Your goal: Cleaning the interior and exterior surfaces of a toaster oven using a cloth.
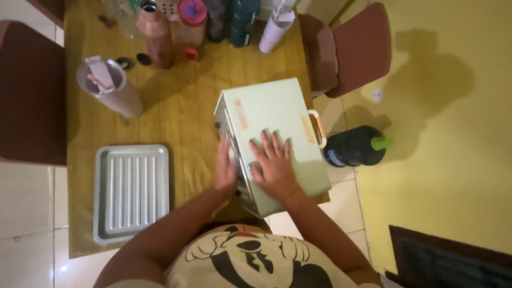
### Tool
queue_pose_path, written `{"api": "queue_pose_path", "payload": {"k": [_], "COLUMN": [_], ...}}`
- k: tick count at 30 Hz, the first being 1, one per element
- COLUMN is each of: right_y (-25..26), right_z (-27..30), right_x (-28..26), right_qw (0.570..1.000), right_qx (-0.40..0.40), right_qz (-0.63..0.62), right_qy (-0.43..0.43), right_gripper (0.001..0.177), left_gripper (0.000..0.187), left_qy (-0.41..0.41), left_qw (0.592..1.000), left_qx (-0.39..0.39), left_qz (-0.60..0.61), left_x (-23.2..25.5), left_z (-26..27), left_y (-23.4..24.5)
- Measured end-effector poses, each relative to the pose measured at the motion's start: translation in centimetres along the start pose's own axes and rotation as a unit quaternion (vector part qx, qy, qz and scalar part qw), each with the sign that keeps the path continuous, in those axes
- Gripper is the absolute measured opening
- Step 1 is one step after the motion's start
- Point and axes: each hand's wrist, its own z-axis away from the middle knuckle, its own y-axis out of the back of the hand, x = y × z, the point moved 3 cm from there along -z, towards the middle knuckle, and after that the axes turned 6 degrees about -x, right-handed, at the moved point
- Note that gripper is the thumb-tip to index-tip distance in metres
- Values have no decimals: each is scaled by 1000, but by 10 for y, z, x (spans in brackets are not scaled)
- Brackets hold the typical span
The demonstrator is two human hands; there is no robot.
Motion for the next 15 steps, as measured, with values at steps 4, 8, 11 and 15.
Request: {"api": "queue_pose_path", "payload": {"k": [4,8,11,15], "right_y": [-4,-5,-5,-1], "right_z": [2,3,1,0], "right_x": [4,1,2,-1], "right_qw": [1000,999,999,1000], "right_qx": [25,45,36,18], "right_qz": [-8,-7,-1,-4], "right_qy": [15,26,21,14], "right_gripper": [64,60,58,59], "left_gripper": [57,49,56,61], "left_qy": [-86,-182,-134,-168], "left_qw": [970,943,971,973], "left_qx": [-190,-233,-158,-82], "left_qz": [-129,-154,-121,-133], "left_x": [11,5,19,27], "left_z": [66,59,-25,-96], "left_y": [0,11,16,34]}}
